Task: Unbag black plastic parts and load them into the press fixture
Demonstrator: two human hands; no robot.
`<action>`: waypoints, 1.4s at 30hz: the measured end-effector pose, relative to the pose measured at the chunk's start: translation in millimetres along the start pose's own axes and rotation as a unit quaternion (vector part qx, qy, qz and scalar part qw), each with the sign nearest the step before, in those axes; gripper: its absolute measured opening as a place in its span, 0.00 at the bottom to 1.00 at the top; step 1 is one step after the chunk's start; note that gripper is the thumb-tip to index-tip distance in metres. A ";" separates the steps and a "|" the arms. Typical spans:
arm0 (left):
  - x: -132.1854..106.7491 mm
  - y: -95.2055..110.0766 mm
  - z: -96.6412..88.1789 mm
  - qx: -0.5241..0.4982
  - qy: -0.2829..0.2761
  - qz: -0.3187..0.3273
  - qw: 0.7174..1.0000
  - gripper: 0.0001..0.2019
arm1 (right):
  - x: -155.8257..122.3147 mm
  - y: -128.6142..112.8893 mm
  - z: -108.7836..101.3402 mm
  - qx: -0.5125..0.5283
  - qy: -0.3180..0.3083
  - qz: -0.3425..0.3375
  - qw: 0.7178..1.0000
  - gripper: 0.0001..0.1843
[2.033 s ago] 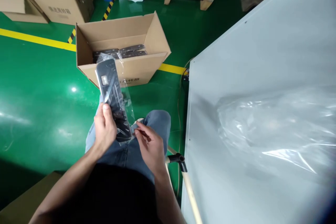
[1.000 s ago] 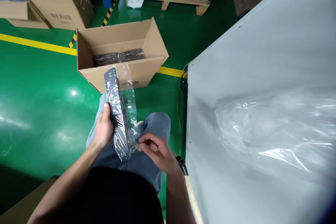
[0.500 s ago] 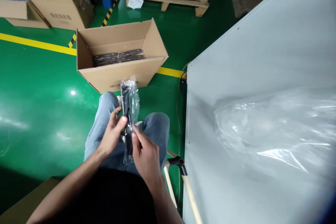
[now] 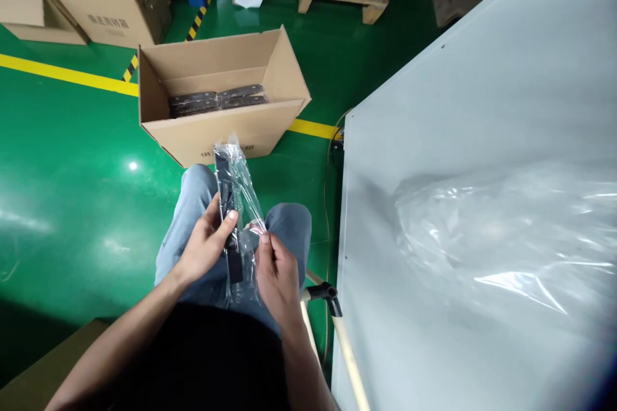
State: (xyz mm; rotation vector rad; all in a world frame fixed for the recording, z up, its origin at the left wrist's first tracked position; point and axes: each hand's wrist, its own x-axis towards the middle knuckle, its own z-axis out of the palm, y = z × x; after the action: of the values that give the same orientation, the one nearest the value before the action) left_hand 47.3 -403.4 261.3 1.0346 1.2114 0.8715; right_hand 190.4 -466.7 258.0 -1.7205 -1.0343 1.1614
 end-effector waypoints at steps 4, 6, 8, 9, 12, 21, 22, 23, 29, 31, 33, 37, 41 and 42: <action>0.1 2.6 1.6 0.041 0.044 0.027 0.998 0.29 | 3.1 -3.2 -0.6 -0.017 0.003 -0.032 0.999 0.26; 0.2 4.4 2.3 0.040 0.038 0.032 0.998 0.28 | 4.6 -4.6 -0.9 -0.020 0.006 -0.039 0.999 0.25; 0.7 5.4 2.3 0.016 0.028 0.026 0.999 0.28 | 6.1 -6.4 0.0 -0.012 0.003 -0.026 1.000 0.27; 1.1 5.2 2.0 0.002 0.028 0.017 0.999 0.28 | 7.1 -7.3 0.9 -0.002 -0.001 -0.014 1.000 0.28; 3.2 2.3 0.0 -0.033 0.026 -0.025 0.999 0.31 | 10.0 -10.3 4.1 0.047 -0.024 0.026 0.998 0.32; 4.9 3.5 -2.5 0.054 0.084 0.071 0.992 0.32 | 8.1 -9.8 -4.2 0.119 -0.063 0.038 0.990 0.28; 4.7 3.8 -2.8 0.058 0.090 0.076 0.991 0.32 | 6.3 -9.2 -4.2 0.112 -0.057 0.036 0.991 0.27; 4.7 4.0 -3.3 0.060 0.096 0.078 0.991 0.31 | 4.4 -8.8 -3.8 0.106 -0.057 0.036 0.992 0.24; 7.8 2.6 -9.6 0.003 0.048 0.035 0.998 0.30 | -3.6 -10.9 0.1 0.129 -0.080 0.075 0.986 0.27; 9.1 0.5 -11.3 -0.029 0.036 -0.001 0.999 0.31 | -3.4 -13.3 1.5 0.150 -0.078 0.086 0.982 0.28; 10.2 -1.5 -11.5 -0.057 0.031 -0.030 0.997 0.31 | -2.6 -14.9 4.1 0.180 -0.082 0.102 0.975 0.30; 10.9 -0.4 -8.8 -0.053 0.031 -0.022 0.998 0.34 | -1.1 -8.9 5.9 0.215 -0.081 0.118 0.966 0.31; 7.5 3.5 -9.5 0.057 0.041 0.093 0.993 0.33 | 3.9 10.2 -11.9 0.154 -0.099 0.053 0.982 0.31; 5.9 3.3 -10.7 0.080 0.036 0.102 0.991 0.34 | 6.1 14.3 -18.4 0.137 -0.120 0.028 0.983 0.33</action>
State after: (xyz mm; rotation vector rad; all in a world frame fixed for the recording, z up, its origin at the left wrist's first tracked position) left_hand 37.8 -395.1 262.1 1.2830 1.2674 0.9872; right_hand 212.2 -469.1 247.9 -1.4254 -0.9193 1.5005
